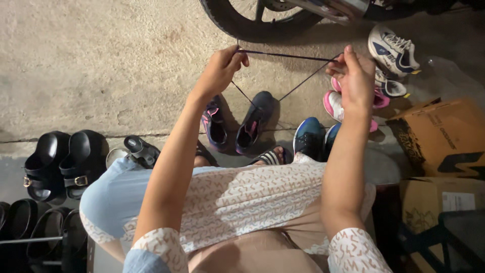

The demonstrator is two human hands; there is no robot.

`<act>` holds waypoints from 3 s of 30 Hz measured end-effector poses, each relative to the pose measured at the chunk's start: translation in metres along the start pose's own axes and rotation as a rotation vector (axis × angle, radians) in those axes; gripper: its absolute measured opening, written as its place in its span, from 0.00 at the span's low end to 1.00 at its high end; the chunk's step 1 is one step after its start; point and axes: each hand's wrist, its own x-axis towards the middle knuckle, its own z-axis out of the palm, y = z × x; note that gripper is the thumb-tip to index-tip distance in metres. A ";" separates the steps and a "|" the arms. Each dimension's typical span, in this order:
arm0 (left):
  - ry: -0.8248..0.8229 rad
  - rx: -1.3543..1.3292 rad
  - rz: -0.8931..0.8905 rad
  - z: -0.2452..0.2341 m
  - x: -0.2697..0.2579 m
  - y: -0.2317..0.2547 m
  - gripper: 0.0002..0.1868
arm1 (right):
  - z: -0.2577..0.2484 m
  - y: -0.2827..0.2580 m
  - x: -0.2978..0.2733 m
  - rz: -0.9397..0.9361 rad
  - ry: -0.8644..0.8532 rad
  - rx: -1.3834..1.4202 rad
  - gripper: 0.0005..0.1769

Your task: The person sits on the floor and repairs a dark blue sneaker with pink accents. They remove the old shoelace, thread a new dark-colored lace through the eyelets, and tie it securely.

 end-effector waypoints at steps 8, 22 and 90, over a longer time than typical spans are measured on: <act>0.102 0.175 0.046 0.019 -0.022 0.032 0.11 | 0.013 -0.011 -0.020 -0.313 -0.004 -1.042 0.10; 0.204 0.456 0.280 0.024 -0.026 0.051 0.05 | 0.172 0.006 -0.083 -0.520 -0.276 -0.531 0.13; 0.346 -0.387 -0.083 0.017 -0.058 0.048 0.05 | 0.205 0.304 -0.094 -0.828 -0.548 -2.250 0.10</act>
